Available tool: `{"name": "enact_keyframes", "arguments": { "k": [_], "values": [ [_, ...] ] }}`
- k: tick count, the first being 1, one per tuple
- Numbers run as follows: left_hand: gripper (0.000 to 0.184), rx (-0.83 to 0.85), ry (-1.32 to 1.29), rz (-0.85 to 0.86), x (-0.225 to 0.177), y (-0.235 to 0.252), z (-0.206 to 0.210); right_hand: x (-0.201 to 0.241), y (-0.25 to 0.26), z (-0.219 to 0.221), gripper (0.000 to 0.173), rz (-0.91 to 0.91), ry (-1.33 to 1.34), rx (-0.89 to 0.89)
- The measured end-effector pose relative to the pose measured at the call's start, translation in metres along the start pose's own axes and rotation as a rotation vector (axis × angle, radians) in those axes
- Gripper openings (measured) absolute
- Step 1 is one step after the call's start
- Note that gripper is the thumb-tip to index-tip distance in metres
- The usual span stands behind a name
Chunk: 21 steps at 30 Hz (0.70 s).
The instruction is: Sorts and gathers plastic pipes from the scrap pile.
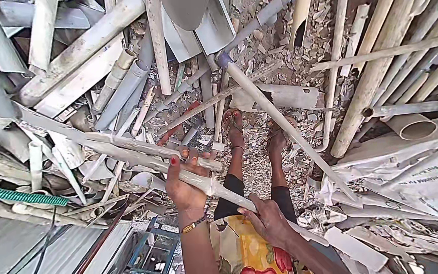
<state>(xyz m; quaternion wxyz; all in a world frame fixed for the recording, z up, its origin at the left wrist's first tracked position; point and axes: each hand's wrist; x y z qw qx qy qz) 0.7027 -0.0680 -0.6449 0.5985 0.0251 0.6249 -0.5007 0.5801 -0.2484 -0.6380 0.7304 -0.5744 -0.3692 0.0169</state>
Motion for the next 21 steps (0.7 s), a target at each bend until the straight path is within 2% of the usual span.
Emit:
{"name": "enact_keyframes", "arguments": {
  "k": [1,2,5,9,10,11,14,15,16,17,19,21],
  "values": [
    [0.019,0.058,0.032,-0.008,0.001,0.0,-0.003,0.002,0.002,-0.006,0.047,0.011,-0.004,0.035],
    [0.026,0.092,0.044,-0.019,0.004,-0.002,-0.003,0.006,0.003,-0.014,0.049,0.039,-0.024,0.094],
    [0.069,0.208,0.096,-0.06,0.024,-0.012,0.003,0.033,0.011,-0.039,0.052,0.183,-0.044,0.272],
    [0.098,0.221,0.039,-0.07,0.03,-0.011,0.011,0.057,0.022,-0.041,0.05,0.245,0.107,0.396],
    [0.1,0.224,0.037,-0.069,0.028,-0.007,0.011,0.059,0.024,-0.037,0.049,0.235,0.131,0.41],
    [0.094,0.222,0.062,-0.071,0.026,-0.004,0.009,0.06,0.027,-0.034,0.048,0.226,0.15,0.43],
    [0.039,0.108,0.276,-0.059,0.029,-0.006,0.022,0.05,0.043,-0.046,0.046,0.132,0.292,0.534],
    [0.039,0.08,0.32,-0.083,0.032,-0.008,0.028,0.044,0.05,-0.06,0.045,0.07,0.333,0.499],
    [0.043,0.082,0.33,-0.113,0.035,-0.01,0.031,0.036,0.058,-0.078,0.041,0.007,0.371,0.337],
    [0.044,0.085,0.31,-0.134,0.038,-0.014,0.033,0.024,0.071,-0.097,0.038,0.004,0.399,0.093],
    [0.043,0.092,0.272,-0.148,0.042,-0.02,0.035,-0.006,0.114,-0.146,0.035,0.165,0.473,-0.342],
    [0.041,0.117,0.249,-0.14,0.044,-0.023,0.036,-0.041,0.168,-0.2,0.044,0.321,0.746,-0.671]
  ]
}}
Point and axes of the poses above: each hand's wrist, its own y-axis towards the middle knuckle, its own z-axis out of the palm, x = y × z, and after that the axes turned 12 degrees about z, right-handed
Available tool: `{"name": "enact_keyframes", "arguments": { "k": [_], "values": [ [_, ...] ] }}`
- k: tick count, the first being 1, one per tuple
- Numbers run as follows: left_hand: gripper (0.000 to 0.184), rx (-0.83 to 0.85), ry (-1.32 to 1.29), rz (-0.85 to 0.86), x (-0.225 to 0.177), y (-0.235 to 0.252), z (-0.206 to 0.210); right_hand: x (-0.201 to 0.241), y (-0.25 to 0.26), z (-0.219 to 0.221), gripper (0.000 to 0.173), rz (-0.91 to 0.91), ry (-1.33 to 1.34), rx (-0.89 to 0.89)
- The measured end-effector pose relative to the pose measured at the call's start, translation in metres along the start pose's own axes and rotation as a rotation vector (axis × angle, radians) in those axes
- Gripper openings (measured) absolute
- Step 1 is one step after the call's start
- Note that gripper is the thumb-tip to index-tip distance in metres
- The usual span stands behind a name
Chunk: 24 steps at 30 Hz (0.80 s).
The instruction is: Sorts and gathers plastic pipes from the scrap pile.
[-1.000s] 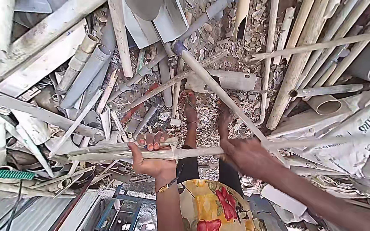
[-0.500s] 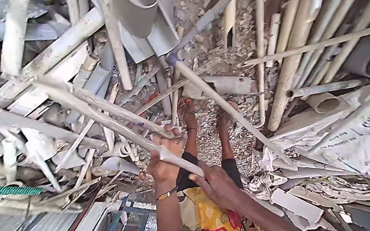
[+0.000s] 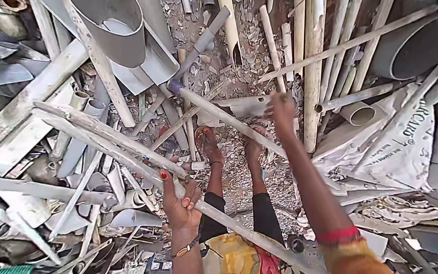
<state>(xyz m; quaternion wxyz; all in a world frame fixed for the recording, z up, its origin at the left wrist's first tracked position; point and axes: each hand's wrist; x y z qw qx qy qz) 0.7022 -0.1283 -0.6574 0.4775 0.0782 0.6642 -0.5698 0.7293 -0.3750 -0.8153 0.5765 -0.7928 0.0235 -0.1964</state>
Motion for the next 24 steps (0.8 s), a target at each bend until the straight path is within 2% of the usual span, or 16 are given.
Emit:
{"name": "enact_keyframes", "arguments": {
  "k": [2,4,6,8,10,11,13,15,17,18,19,20,21,22,24],
  "values": [
    [0.039,0.026,-0.026,0.005,0.001,-0.001,0.002,0.019,0.072,-0.009,0.054,0.133,0.293,-0.155],
    [0.038,0.044,-0.044,0.004,0.001,-0.003,0.001,0.025,0.121,-0.015,0.065,0.15,0.305,-0.237],
    [0.04,0.006,0.052,-0.037,0.0,-0.001,0.005,0.038,0.134,-0.015,0.058,0.119,0.327,-0.299],
    [0.041,-0.059,0.186,-0.121,0.001,0.0,0.007,0.051,0.11,-0.009,0.056,0.062,0.493,-0.288],
    [0.047,-0.091,0.227,-0.23,0.004,0.001,0.009,0.051,0.062,-0.001,0.05,-0.062,0.553,-0.326],
    [0.047,-0.1,0.22,-0.264,0.005,0.002,0.009,0.043,0.037,0.002,0.048,-0.161,0.5,-0.339],
    [0.042,-0.151,0.227,-0.264,0.006,0.003,0.009,0.013,-0.018,0.008,0.038,-0.329,0.215,-0.306],
    [0.042,-0.165,0.208,-0.2,0.006,0.004,0.008,-0.02,-0.078,0.015,0.031,-0.453,-0.15,-0.157],
    [0.037,-0.157,0.131,-0.086,0.006,0.003,0.005,-0.047,-0.127,0.018,0.031,-0.535,-0.386,0.164],
    [0.027,-0.11,0.094,-0.055,0.004,0.001,0.0,-0.058,-0.147,0.018,0.033,-0.552,-0.432,0.363],
    [0.04,-0.01,0.043,-0.063,0.001,-0.001,-0.006,-0.07,-0.163,0.017,0.036,-0.558,-0.472,0.511],
    [0.073,0.09,0.003,-0.096,-0.001,-0.001,-0.012,-0.079,-0.176,0.014,0.045,-0.559,-0.544,0.626],
    [0.088,0.124,0.007,-0.124,0.001,-0.001,-0.015,-0.083,-0.183,0.01,0.054,-0.552,-0.637,0.711],
    [0.087,0.088,0.036,-0.137,0.003,-0.003,-0.015,-0.085,-0.183,0.006,0.059,-0.535,-0.717,0.78],
    [0.037,0.0,0.051,-0.113,0.009,-0.005,-0.012,-0.076,-0.162,-0.003,0.058,-0.392,-0.739,0.87]
  ]
}}
Point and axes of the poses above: each hand's wrist, its own y-axis towards the middle knuckle, its own z-axis out of the palm, x = y × z, and after that the axes turned 12 degrees about z, right-handed
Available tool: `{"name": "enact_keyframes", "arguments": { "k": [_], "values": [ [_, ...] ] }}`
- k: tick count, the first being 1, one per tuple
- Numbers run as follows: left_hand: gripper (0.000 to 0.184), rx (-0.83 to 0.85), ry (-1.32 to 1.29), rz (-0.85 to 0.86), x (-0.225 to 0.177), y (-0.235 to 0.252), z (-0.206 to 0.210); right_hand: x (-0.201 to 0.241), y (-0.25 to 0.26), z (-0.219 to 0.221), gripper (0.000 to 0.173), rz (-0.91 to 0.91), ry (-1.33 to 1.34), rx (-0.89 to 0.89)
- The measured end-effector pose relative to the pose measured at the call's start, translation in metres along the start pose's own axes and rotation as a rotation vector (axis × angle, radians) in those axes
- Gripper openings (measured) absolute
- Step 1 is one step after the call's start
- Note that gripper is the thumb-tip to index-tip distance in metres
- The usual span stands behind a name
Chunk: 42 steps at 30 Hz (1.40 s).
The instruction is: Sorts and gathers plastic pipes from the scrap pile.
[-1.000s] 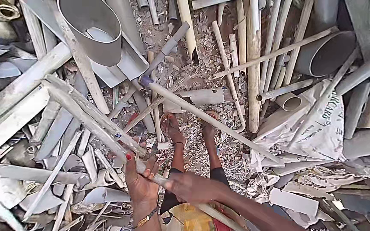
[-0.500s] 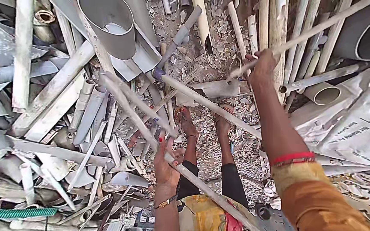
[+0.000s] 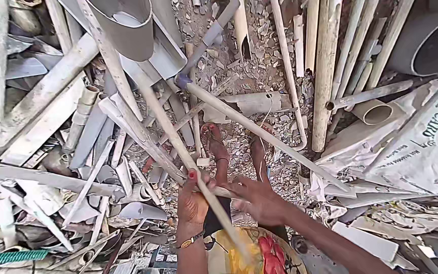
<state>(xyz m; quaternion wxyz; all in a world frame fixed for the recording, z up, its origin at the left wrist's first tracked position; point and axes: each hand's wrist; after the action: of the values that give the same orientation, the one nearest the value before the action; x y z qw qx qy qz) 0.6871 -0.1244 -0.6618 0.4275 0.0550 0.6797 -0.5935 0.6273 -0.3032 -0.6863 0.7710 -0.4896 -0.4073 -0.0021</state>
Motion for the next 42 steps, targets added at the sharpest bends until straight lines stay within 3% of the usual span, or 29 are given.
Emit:
{"name": "enact_keyframes", "arguments": {
  "k": [1,2,4,7,9,12,14,16,18,20,22,25,29,31,33,36,38,39,40,42],
  "values": [
    [0.024,0.028,-0.039,-0.004,0.001,0.001,-0.001,-0.011,0.008,-0.015,0.054,0.06,0.05,-0.063],
    [0.022,0.061,-0.092,-0.013,0.001,0.0,-0.003,-0.026,0.02,-0.031,0.047,0.122,0.08,-0.223],
    [0.042,0.148,-0.166,-0.042,0.0,-0.001,-0.008,-0.069,0.051,-0.075,0.04,0.341,0.034,-0.567],
    [0.076,0.426,-0.192,-0.028,-0.007,-0.001,-0.013,-0.132,0.092,-0.148,0.051,0.722,0.094,-0.851],
    [0.08,0.455,-0.169,0.05,-0.009,0.0,-0.01,-0.154,0.106,-0.177,0.051,0.779,0.294,-0.877],
    [0.098,0.216,-0.015,0.109,-0.005,-0.001,-0.007,-0.17,0.104,-0.187,0.04,0.679,0.649,-0.778],
    [0.09,0.078,0.064,0.12,0.001,0.0,-0.005,-0.182,0.101,-0.182,0.037,0.681,0.794,-0.873],
    [0.072,0.05,0.095,0.134,0.004,0.001,-0.004,-0.205,0.096,-0.173,0.04,0.764,0.524,-0.947],
    [0.057,0.105,0.07,0.131,0.003,0.001,0.001,-0.226,0.091,-0.164,0.053,0.794,0.154,-0.821],
    [0.049,0.132,0.052,0.111,0.002,0.001,0.008,-0.235,0.091,-0.155,0.054,0.808,-0.033,-0.785],
    [0.034,0.086,0.102,0.124,0.005,0.003,0.016,-0.22,0.084,-0.149,0.045,0.804,-0.064,-0.903],
    [0.022,0.033,0.135,0.142,0.007,0.005,0.021,-0.148,0.057,-0.138,0.037,0.712,-0.156,-1.176],
    [0.028,0.029,0.166,0.131,0.01,0.004,0.026,-0.04,0.018,-0.089,0.053,0.395,-0.093,-1.069],
    [0.039,0.054,0.213,0.113,0.011,0.003,0.032,-0.015,0.009,-0.049,0.048,0.242,-0.002,-1.054],
    [0.037,0.034,0.223,0.103,0.012,0.001,0.04,0.003,-0.008,-0.014,0.043,0.124,-0.079,-0.979],
    [0.055,0.092,0.241,0.11,0.011,0.0,0.045,0.025,-0.03,0.012,0.043,-0.069,-0.108,-0.672],
    [0.026,0.095,0.248,0.107,0.009,0.0,0.047,0.031,-0.036,-0.011,0.043,-0.086,0.118,-0.33],
    [0.021,0.107,0.235,0.094,0.007,0.0,0.046,0.028,-0.033,-0.035,0.044,-0.049,0.213,-0.263],
    [0.024,0.115,0.248,0.093,0.006,0.001,0.046,0.02,-0.025,-0.063,0.045,0.032,0.265,-0.311],
    [0.03,0.118,0.259,0.103,0.006,0.003,0.046,-0.02,0.01,-0.125,0.041,0.207,0.231,-0.66]
  ]
}}
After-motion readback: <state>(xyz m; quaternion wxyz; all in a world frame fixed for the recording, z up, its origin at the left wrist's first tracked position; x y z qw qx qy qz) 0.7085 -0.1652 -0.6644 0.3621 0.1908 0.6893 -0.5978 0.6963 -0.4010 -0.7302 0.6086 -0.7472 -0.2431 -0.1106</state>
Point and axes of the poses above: each hand's wrist, its own y-axis towards the middle knuckle, its own z-axis out of the palm, x = y × z, and after that the axes turned 12 degrees about z, right-handed
